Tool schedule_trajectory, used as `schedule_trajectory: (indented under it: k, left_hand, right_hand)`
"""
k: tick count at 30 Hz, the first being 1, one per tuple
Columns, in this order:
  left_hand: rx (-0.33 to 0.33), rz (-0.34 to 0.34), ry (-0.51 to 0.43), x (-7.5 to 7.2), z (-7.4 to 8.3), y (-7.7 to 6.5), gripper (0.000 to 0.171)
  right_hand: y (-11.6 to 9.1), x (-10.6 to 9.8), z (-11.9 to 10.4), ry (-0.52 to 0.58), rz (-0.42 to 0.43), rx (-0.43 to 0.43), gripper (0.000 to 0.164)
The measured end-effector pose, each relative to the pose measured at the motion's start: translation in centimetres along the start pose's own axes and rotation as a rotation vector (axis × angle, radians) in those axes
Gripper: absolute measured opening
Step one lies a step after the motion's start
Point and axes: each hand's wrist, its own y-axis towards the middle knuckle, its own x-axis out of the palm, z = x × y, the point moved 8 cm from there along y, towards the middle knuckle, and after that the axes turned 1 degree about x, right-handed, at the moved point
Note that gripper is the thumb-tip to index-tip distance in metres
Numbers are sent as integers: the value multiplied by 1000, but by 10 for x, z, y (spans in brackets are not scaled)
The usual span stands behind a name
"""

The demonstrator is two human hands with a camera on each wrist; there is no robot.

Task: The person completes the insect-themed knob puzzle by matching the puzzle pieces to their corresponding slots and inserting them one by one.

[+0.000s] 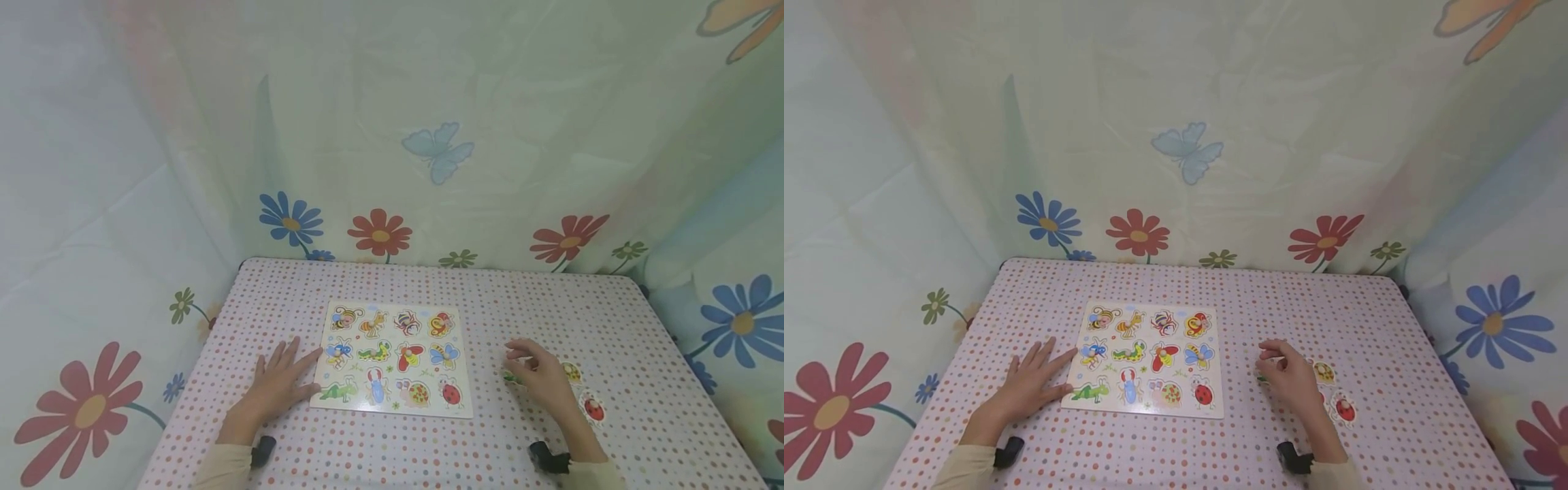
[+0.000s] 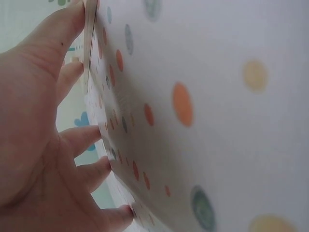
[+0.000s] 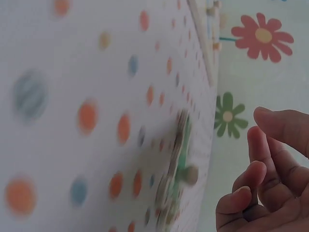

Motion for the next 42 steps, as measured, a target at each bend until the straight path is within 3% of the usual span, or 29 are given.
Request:
schedule_trajectory:
  k: [8,14,26,42]
  left_hand:
    - [8,11,-1,-1,1,0,69]
    - [2,4,4,3,-2,3,70]
    - [-3,-4,-13,4,-3,2,70]
    - [1,2,-4,3,-3,3,70]
  right_hand:
    - [-11,-14,29,-85,26,124,38]
    - [-12,-13,36,-90,9,114,38]
    - [-12,-5,45,-119,-61,180,42]
    - [-10,-1,43,-154,-80,138,43]
